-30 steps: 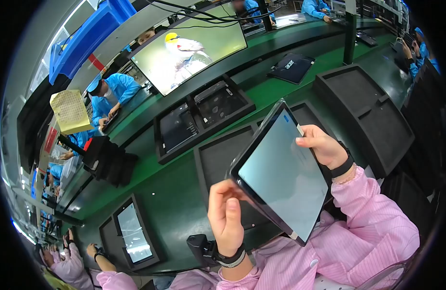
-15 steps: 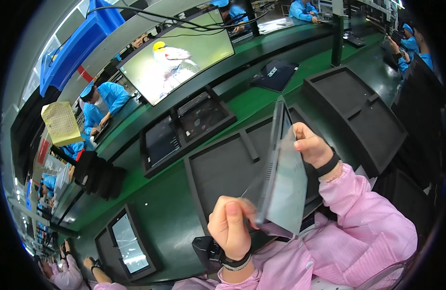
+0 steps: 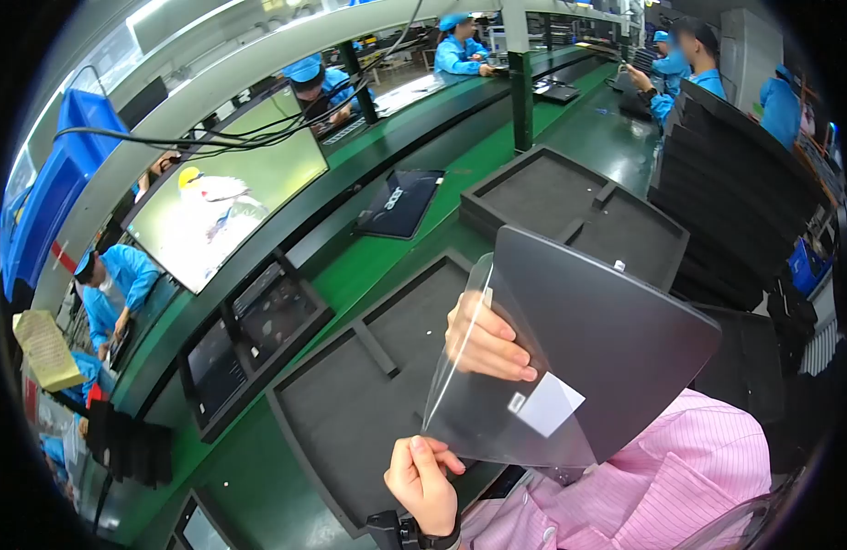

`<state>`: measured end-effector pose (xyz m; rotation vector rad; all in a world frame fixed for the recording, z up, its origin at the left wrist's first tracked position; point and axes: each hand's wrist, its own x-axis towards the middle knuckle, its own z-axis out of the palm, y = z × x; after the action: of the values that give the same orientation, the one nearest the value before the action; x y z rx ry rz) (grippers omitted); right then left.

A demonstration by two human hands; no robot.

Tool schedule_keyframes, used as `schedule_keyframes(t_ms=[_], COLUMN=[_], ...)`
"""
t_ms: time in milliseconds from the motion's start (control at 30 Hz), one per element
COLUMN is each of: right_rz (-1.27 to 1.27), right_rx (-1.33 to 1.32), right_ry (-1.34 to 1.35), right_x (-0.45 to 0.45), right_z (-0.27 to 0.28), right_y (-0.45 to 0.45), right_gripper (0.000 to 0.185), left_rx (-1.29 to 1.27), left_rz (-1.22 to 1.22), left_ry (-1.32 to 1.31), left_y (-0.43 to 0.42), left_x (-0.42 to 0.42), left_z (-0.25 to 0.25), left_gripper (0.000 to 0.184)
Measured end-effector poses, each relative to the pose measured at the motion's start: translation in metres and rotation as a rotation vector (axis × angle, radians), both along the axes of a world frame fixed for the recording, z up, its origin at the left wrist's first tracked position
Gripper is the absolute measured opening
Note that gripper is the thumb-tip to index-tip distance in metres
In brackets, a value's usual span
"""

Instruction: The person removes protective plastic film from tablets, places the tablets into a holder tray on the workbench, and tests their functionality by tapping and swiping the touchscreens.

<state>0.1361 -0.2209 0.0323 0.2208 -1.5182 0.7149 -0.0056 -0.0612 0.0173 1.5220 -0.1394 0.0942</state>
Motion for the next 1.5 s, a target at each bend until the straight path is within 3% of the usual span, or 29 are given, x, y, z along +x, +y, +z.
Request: schedule_keyframes(t_ms=[167,200,300,333,367,500,533,600,767,967,1100,1133,1167,1267,1367,1400,1500], right_rz=[-0.035,-0.06,-0.125,-0.154,-0.196,-0.553,-0.554,-0.858,-1.312,-1.405,-1.43,-1.45,-1.452,-1.436,-1.414,-1.387,-1.327], right_rx=[-0.013,-0.022,-0.053,-0.066,-0.087,-0.229,-0.348,-0.615,-0.836,-0.783,-0.666,-0.632,-0.613,-0.578,-0.602,-0.601,-0.666], right_ry=[-0.008,0.004,0.044,0.061,0.087,0.311,0.245,0.49,0.432,0.514,0.57,0.544,0.54,0.534,0.458,0.382,0.216], right_x=[-0.002,-0.003,-0.004,-0.004,-0.005,-0.024,-0.022,-0.044,-0.043,-0.043,-0.044,-0.048,-0.048,-0.047,-0.048,-0.047,-0.046], right_z=[0.001,0.001,0.0,-0.002,-0.003,-0.007,0.0,0.005,0.013,0.013,0.013,0.018,0.017,0.015,0.013,0.015,0.023], right_y=[-0.012,-0.016,-0.021,-0.023,-0.025,-0.041,-0.055,-0.066,-0.077,-0.068,-0.071,-0.068,-0.067,-0.074,-0.078,-0.081,-0.092], right_gripper=[0.027,0.028,0.031,0.032,0.033,0.044,0.026,0.034,0.029,0.037,0.04,0.032,0.033,0.034,0.035,0.035,0.033], left_rx=[0.051,0.097,0.117,0.064,0.04,-0.064,-0.035,0.065,0.112,-0.028,-0.534,-0.367,-0.417,-0.135,0.296,0.498,0.151], left_rz=[0.023,-0.057,-0.067,0.042,0.046,0.102,0.172,0.236,0.228,0.274,0.056,-0.151,-0.096,-0.217,-0.163,-0.195,-0.045], left_ry=[0.01,0.125,0.108,0.074,0.054,-0.119,-0.167,-0.329,-0.52,-0.427,-0.469,-0.469,-0.311,-0.074,-0.124,-0.415,-0.257], left_y=[-0.004,0.003,0.004,-0.006,-0.005,0.001,0.005,0.015,0.006,-0.007,-0.011,0.01,0.007,0.013,0.008,0.011,0.001], left_x=[-0.001,-0.004,-0.005,-0.007,-0.007,-0.006,-0.006,-0.005,-0.013,-0.017,0.005,0.011,0.011,0.021,0.023,0.025,0.022], left_z=[-0.001,-0.003,0.011,0.017,0.018,0.032,0.037,0.045,0.081,0.093,0.067,0.053,0.052,0.025,0.038,0.041,0.026], left_gripper=[0.032,0.024,0.02,0.032,0.032,0.03,0.03,0.029,0.028,0.027,0.046,0.076,0.079,0.091,0.059,0.038,0.022])
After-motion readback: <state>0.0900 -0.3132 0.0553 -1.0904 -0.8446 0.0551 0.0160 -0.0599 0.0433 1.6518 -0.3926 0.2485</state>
